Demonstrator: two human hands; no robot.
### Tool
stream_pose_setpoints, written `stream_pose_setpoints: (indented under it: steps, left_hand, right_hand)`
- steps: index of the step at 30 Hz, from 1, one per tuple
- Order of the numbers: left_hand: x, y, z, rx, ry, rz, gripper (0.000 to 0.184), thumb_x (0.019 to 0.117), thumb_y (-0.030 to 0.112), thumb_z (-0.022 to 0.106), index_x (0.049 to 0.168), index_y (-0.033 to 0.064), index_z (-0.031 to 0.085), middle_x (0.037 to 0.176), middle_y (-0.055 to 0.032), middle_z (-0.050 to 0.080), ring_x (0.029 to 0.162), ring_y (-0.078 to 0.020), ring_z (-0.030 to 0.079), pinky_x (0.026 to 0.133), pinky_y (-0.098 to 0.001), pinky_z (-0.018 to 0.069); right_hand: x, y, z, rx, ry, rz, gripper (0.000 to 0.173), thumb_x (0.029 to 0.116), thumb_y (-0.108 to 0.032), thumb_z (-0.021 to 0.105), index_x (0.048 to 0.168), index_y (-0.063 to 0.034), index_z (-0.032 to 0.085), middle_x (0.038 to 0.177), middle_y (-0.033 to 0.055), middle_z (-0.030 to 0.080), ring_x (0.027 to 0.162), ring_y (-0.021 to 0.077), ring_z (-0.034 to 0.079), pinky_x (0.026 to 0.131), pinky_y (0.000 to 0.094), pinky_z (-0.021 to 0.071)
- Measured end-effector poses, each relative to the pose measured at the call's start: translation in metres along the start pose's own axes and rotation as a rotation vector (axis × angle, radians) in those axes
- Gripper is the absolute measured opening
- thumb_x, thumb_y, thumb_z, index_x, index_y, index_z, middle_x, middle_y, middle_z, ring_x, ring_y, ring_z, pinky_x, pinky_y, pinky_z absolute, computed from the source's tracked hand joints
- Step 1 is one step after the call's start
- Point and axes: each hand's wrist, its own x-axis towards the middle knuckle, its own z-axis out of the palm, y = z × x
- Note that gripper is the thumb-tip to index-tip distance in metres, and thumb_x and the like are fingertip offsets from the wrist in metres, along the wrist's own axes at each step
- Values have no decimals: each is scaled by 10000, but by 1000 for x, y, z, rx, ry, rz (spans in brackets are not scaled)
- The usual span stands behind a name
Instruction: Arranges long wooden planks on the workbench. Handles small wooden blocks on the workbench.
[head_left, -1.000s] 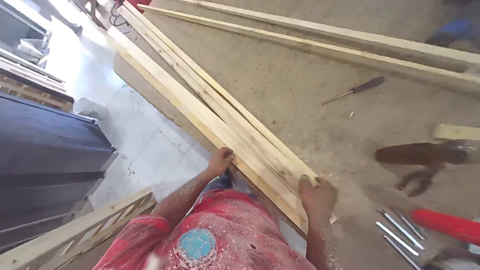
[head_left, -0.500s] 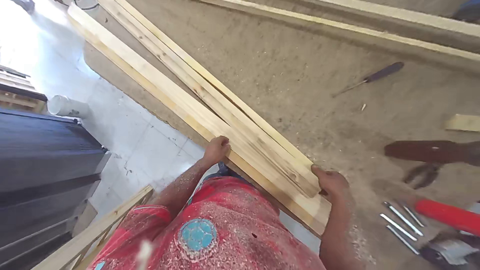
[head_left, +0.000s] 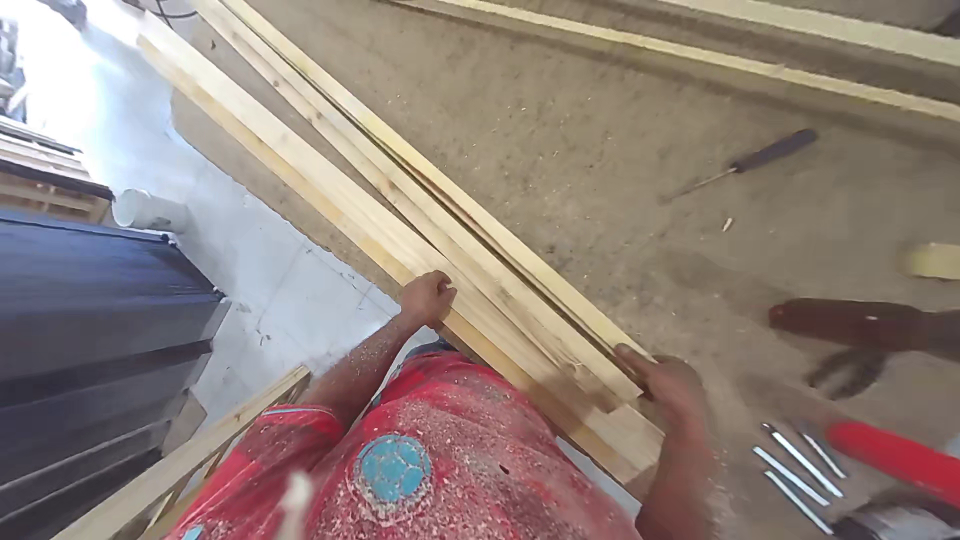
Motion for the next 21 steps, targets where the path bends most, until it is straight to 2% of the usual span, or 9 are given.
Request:
stream_pose_setpoints:
  steps: [2,4,7,9,11,13,15,18,21]
  left_hand:
    - [2,0,0,19,4,-11,402,974,497,589,1214,194,700,1021,1,751,973,-181,717,891,-499,582]
    - [2,3,-1,45,8,-31,412,973,524,580,1194,200,708,1008,6,756,959,-177,723,882,-498,585]
    - [3,5,-2,59,13,-40,409,974,527,581,1182,201,712,999,6,757,947,-174,724,876,-494,585]
    - [4,4,0,64,14,-41,409,972,535,580,1183,210,712,1000,16,758,945,-162,724,873,-485,587]
    - [5,2,0,61,15,-42,421,970,550,578,1187,214,710,1000,21,757,945,-160,724,871,-486,588]
    - [3,0,-1,45,18,-33,418,973,539,579,1187,205,708,999,10,757,947,-171,724,871,-493,585]
    - [2,1,-2,33,6,-29,410,973,528,582,1186,201,708,997,6,756,946,-175,723,872,-498,583]
    - [4,1,-4,25,3,-22,410,968,540,586,1178,210,707,991,13,755,938,-175,724,855,-505,587]
    - [2,-1,-6,27,-10,-13,413,965,546,587,1175,210,704,993,5,751,943,-187,723,851,-518,588]
  right_hand:
    - [2,-12,-19,-39,46,-43,882,789,-701,752,1314,-12,584,1005,193,656,721,274,626,679,527,560]
    - [5,-30,-43,-27,146,-88,906,782,-726,736,1345,-35,572,1079,206,648,759,290,625,699,549,552]
    - [9,-59,-66,-36,354,-194,887,809,-684,732,1409,-61,536,1233,230,638,960,336,678,829,579,572]
    - [1,-72,-63,-202,475,-236,981,834,-630,720,1540,-40,380,1469,307,492,1321,460,529,1067,661,439]
    - [-16,-76,-38,-424,413,-296,1068,860,-630,688,1595,16,261,1573,379,317,1440,557,355,1135,727,325]
    - [-42,-72,-3,-591,123,-430,992,847,-646,718,1544,-16,398,1497,367,429,1349,564,462,1046,758,402]
    - [-52,-57,35,-674,-89,-493,1051,743,-690,795,1541,-110,432,1412,295,540,1244,510,567,954,732,484]
    - [-45,-41,56,-710,-98,-511,1078,668,-675,845,1516,-137,453,1338,238,613,1159,453,635,892,695,528]
    - [-49,-42,60,-818,-70,-587,1089,652,-529,924,1511,-87,421,1333,259,592,1117,465,649,852,661,559]
